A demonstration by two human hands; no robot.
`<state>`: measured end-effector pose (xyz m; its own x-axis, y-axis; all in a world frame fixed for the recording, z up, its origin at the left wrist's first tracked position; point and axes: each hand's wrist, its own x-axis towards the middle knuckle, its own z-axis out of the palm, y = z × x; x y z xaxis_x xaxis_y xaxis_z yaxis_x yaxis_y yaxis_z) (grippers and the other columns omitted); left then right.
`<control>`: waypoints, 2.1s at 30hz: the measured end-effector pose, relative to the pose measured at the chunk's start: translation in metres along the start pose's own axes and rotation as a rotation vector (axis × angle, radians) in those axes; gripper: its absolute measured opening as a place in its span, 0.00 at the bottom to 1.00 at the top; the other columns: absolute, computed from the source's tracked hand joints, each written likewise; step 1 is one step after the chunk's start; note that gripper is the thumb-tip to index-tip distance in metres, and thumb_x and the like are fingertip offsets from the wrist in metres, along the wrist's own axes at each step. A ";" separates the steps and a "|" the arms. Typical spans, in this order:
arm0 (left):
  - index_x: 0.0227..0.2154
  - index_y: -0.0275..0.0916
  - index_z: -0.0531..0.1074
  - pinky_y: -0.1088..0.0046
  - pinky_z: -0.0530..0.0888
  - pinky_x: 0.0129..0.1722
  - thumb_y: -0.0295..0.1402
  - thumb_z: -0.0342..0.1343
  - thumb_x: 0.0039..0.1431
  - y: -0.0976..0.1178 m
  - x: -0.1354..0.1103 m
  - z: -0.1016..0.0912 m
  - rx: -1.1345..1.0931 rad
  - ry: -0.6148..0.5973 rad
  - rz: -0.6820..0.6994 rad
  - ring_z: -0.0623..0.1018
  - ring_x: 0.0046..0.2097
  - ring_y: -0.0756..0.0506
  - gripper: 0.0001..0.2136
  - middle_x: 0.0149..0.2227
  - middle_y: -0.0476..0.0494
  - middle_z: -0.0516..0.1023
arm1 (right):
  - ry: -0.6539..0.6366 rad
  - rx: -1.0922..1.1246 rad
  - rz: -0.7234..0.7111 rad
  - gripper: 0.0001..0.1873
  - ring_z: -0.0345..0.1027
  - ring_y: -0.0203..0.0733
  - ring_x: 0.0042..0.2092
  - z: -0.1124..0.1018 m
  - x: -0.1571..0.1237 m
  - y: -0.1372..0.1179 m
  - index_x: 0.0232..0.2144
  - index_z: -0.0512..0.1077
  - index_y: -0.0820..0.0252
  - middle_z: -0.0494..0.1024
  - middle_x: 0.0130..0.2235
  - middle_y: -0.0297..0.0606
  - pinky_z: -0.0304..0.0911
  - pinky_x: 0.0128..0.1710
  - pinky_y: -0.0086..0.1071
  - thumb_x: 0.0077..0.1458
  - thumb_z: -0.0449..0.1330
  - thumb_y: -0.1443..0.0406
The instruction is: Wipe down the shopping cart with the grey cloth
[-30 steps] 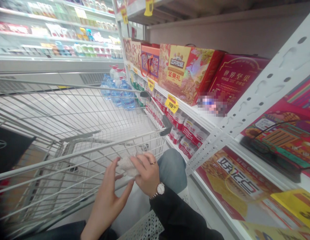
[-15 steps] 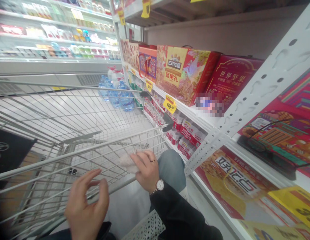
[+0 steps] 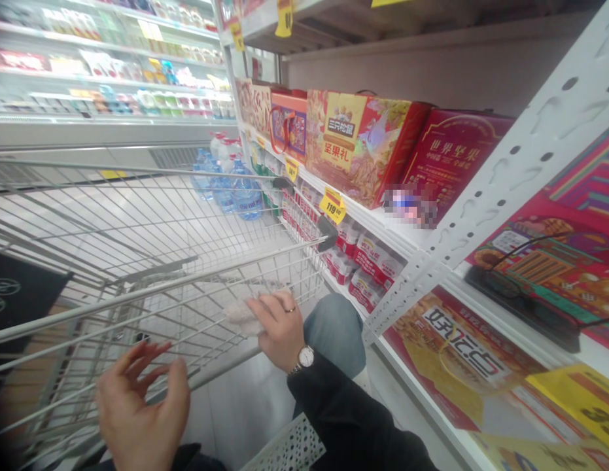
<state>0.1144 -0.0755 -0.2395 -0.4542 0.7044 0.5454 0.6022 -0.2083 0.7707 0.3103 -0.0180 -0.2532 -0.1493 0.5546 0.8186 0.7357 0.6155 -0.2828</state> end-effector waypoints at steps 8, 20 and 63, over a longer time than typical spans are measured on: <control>0.64 0.45 0.62 0.59 0.76 0.51 0.43 0.58 0.59 -0.002 0.002 0.003 -0.005 -0.150 -0.016 0.76 0.55 0.38 0.30 0.59 0.40 0.74 | -0.019 0.017 -0.062 0.39 0.62 0.47 0.53 0.002 0.023 -0.005 0.59 0.70 0.56 0.76 0.52 0.39 0.66 0.55 0.41 0.43 0.53 0.76; 0.64 0.43 0.61 0.60 0.77 0.50 0.43 0.58 0.60 -0.003 0.002 0.003 0.038 -0.211 0.013 0.77 0.54 0.40 0.30 0.59 0.38 0.73 | -0.014 0.030 0.013 0.40 0.62 0.47 0.52 0.015 0.002 -0.006 0.58 0.72 0.54 0.76 0.50 0.40 0.68 0.54 0.41 0.41 0.53 0.76; 0.66 0.40 0.56 0.59 0.78 0.50 0.34 0.56 0.61 0.020 -0.033 0.015 -0.008 -0.357 0.125 0.74 0.58 0.38 0.30 0.61 0.32 0.69 | -0.036 0.060 -0.045 0.42 0.64 0.48 0.52 -0.012 -0.012 -0.022 0.60 0.70 0.52 0.76 0.49 0.40 0.70 0.53 0.44 0.41 0.52 0.78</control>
<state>0.1511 -0.0932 -0.2469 -0.1193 0.8649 0.4876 0.6329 -0.3122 0.7085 0.3035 -0.0449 -0.2511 -0.2054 0.5446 0.8131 0.6867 0.6722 -0.2768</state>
